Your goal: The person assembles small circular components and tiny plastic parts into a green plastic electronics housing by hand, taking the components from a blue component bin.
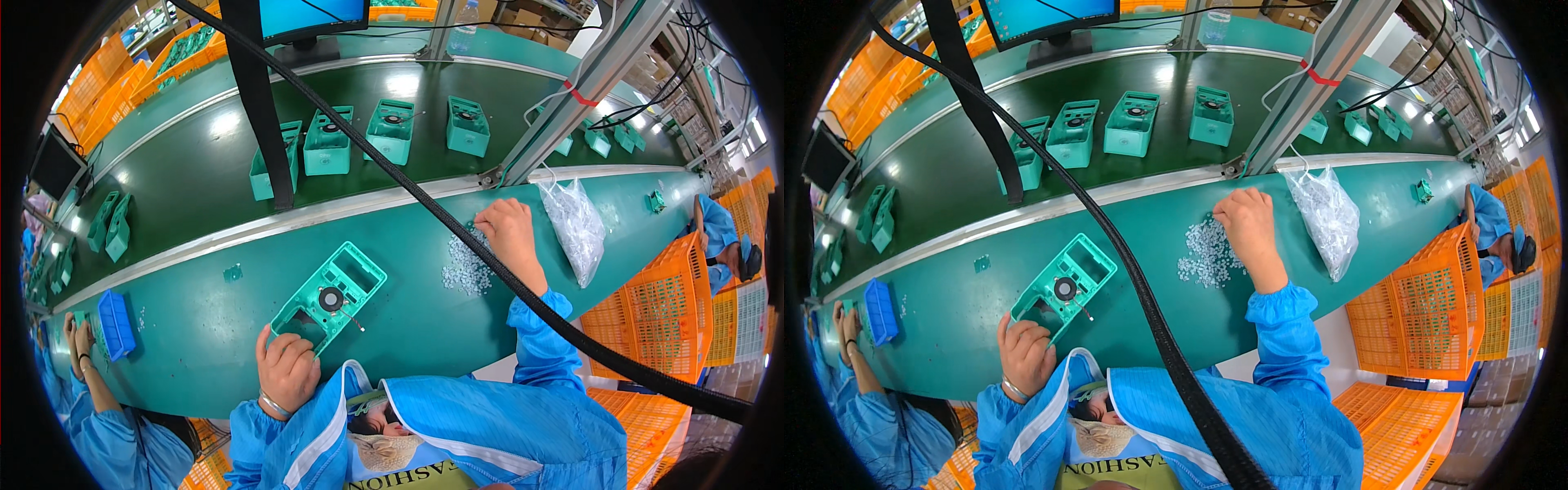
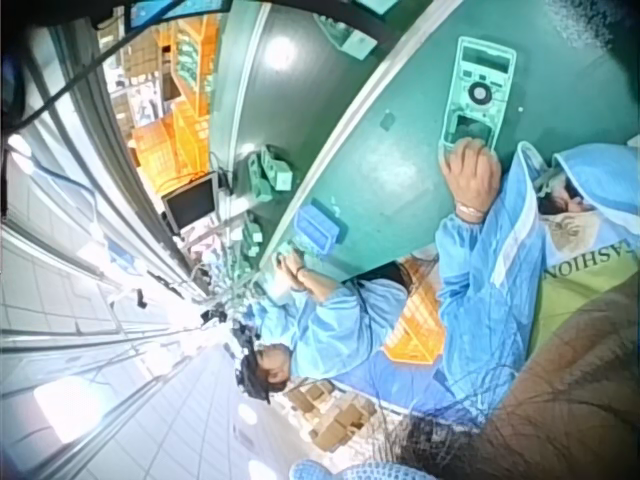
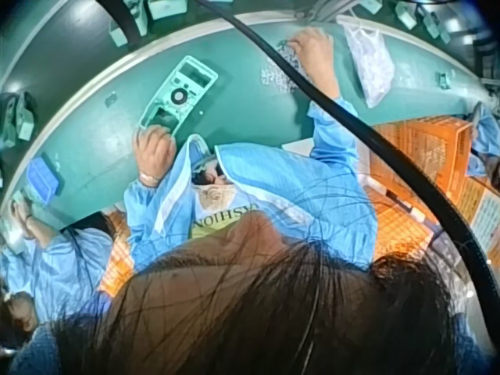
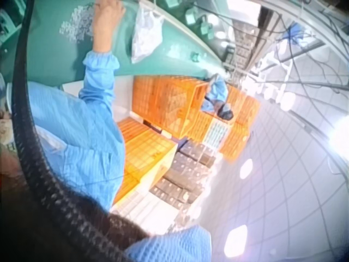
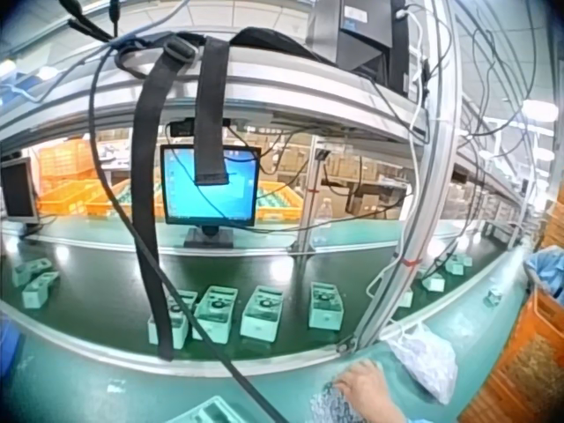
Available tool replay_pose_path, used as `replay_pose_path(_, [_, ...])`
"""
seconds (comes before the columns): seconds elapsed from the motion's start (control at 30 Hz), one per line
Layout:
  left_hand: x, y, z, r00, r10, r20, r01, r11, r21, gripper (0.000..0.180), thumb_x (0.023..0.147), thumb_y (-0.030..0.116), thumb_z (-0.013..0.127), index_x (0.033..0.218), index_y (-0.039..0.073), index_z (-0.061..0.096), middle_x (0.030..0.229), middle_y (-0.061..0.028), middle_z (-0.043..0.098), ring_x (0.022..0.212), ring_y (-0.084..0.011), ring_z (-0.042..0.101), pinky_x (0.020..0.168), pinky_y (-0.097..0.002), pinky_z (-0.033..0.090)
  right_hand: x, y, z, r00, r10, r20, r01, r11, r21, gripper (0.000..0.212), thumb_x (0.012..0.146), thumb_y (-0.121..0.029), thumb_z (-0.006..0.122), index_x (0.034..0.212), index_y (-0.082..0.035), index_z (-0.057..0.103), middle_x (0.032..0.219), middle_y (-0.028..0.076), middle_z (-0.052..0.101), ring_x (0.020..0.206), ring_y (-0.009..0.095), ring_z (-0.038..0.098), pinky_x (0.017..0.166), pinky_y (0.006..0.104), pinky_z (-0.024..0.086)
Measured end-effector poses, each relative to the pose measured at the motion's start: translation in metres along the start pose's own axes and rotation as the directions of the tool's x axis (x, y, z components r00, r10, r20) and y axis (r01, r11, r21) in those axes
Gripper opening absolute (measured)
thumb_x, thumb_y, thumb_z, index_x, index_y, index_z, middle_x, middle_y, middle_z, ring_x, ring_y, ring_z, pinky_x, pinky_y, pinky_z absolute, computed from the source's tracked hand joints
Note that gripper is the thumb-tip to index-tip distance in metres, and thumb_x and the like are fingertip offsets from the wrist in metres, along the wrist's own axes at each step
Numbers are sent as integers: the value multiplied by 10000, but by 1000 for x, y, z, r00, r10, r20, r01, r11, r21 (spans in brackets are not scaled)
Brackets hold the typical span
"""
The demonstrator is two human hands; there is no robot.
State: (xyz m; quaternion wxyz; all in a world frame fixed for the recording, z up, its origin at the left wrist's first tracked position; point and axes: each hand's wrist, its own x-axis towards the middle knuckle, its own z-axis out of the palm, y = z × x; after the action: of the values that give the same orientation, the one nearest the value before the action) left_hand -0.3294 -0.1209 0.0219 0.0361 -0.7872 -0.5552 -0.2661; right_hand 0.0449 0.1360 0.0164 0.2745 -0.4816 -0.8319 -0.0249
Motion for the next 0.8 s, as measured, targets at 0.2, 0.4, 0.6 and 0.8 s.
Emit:
replay_pose_path(0.2, [-2,-1,1,1000,-6,-2,6,1000,7,124,766,123,725,851,90,640,990,-28,686,1056,-244,634,1154,-594,343,5,-7,-3,999,-47,9,47,996,-71,64,741,-127,795,778,-130,742,811,24,618,918,258,599,884,430,442])
replay_pose_path(0.4, [0,0,0,1000,-7,-5,7,1000,-3,124,766,112,721,858,79,645,987,-42,686,1054,-264,634,1150,-595,346,11,-10,-7,986,-158,46,163,974,-157,46,739,-102,739,769,-136,731,810,26,610,908,252,590,889,418,446])
replay_pose_path(0.6, [-1,-1,-3,1000,-5,-12,5,1000,-14,155,747,114,739,867,70,651,977,-50,688,1033,-279,639,1145,-599,352,15,-15,-10,974,-220,48,225,964,-144,30,753,-112,721,777,-129,725,822,25,619,902,251,593,889,419,448])
replay_pose_path(0.8, [1,5,-5,998,61,-25,-61,998,3,118,769,138,729,865,124,660,982,-14,683,1009,-207,655,1143,-588,378,18,-62,-24,992,-130,-3,129,985,112,53,785,-71,762,821,-92,730,843,30,632,890,274,603,870,417,437])
